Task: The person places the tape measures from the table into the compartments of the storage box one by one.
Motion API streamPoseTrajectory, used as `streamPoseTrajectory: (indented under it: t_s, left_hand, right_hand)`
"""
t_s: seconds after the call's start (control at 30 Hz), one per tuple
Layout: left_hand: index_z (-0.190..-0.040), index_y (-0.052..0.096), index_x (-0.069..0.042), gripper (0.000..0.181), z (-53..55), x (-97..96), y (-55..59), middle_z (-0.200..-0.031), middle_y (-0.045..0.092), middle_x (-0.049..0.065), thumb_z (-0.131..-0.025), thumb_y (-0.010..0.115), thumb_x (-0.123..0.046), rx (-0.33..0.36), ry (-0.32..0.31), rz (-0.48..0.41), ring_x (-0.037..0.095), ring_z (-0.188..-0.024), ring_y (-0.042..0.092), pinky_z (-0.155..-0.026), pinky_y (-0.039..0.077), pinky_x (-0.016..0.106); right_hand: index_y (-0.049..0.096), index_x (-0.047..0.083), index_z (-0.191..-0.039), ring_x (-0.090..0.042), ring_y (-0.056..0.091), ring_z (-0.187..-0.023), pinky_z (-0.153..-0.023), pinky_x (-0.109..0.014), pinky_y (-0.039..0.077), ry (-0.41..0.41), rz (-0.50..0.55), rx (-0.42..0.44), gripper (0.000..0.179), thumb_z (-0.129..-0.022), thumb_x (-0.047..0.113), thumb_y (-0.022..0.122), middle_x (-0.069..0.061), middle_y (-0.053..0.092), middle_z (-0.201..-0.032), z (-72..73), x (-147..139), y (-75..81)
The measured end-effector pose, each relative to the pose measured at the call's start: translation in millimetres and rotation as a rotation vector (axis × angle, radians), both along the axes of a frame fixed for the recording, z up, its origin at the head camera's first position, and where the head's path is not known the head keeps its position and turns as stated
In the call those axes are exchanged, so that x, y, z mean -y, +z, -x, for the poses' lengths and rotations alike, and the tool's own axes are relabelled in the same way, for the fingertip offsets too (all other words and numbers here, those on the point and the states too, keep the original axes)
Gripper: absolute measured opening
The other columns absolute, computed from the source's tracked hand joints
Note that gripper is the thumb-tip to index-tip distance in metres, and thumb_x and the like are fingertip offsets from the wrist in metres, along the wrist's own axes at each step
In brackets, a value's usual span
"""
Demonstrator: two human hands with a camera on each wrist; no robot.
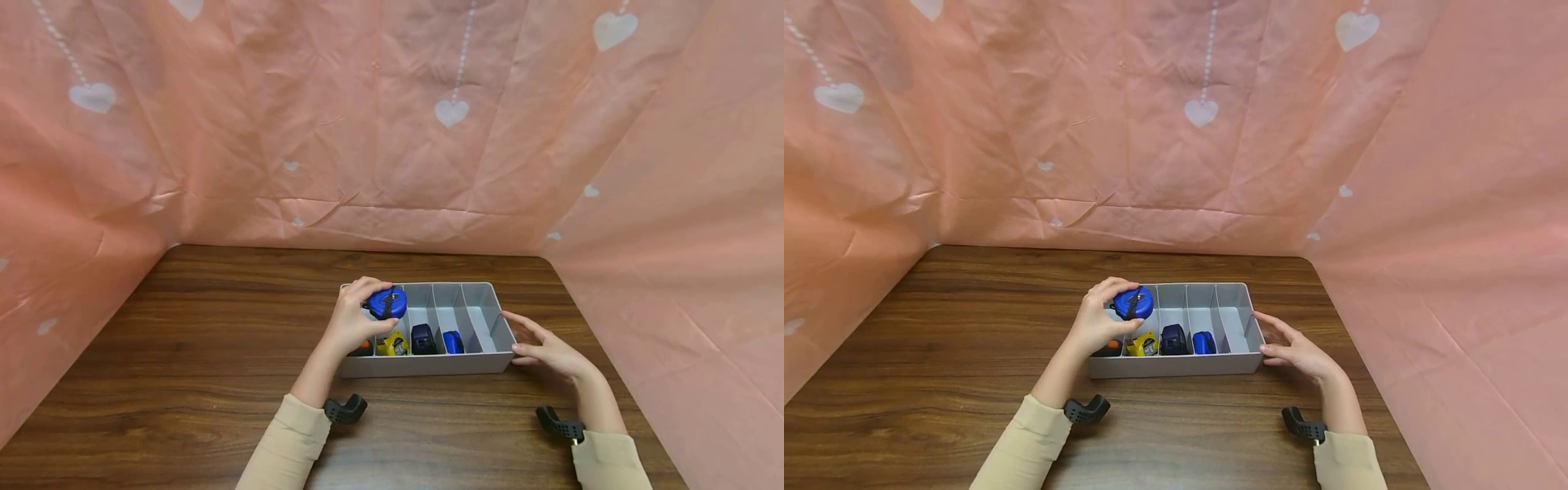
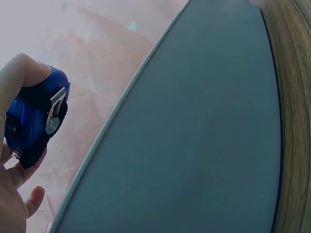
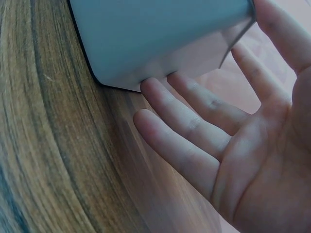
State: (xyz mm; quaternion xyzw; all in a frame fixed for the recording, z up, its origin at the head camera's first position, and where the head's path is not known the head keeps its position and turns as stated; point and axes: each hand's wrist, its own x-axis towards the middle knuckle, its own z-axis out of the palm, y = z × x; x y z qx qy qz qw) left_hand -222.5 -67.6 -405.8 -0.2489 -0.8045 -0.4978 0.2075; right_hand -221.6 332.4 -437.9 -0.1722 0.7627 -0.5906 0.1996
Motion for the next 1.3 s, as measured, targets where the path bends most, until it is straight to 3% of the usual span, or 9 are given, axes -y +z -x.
streamPoseTrajectory:
  t_s: [0.4,0.73,1.3]
  left_hand:
    - [-0.116,0.069,-0.014,0.054,-2.9,-15.7,3.0,-0.112,0.06,-0.007,-0.065,0.088,-0.016,0.025,-0.017,0.02,0.02,-0.111,0.047,-0.095,0.034,0.052]
    - [-0.116,0.068,-0.012,0.055,-1.6,-27.0,3.8,-0.111,0.06,-0.005,-0.065,0.089,-0.014,0.001,-0.065,0.009,0.017,-0.109,0.051,-0.102,0.029,0.05]
    - [-0.118,0.067,-0.014,0.055,-6.2,-53.5,0.7,-0.114,0.06,-0.006,-0.067,0.088,-0.018,0.071,-0.084,0.026,0.018,-0.115,0.046,-0.095,0.036,0.05]
  right_hand:
    - [0.021,0.006,-0.151,-0.047,0.041,-0.124,-0.086,-0.044,0.05,0.001,-0.003,-0.001,0.066,-0.095,0.005,0.056,-0.036,0.015,-0.149,0.4,1,1.0]
    - [0.021,0.007,-0.151,-0.043,0.047,-0.121,-0.086,-0.045,0.05,0.007,0.002,0.007,0.066,-0.096,0.005,0.055,-0.036,0.017,-0.148,2.7,2,-0.6]
    - [0.022,0.008,-0.152,-0.045,0.044,-0.122,-0.086,-0.044,0.05,0.005,0.007,0.003,0.065,-0.096,0.003,0.054,-0.037,0.018,-0.147,3.8,0,-1.0]
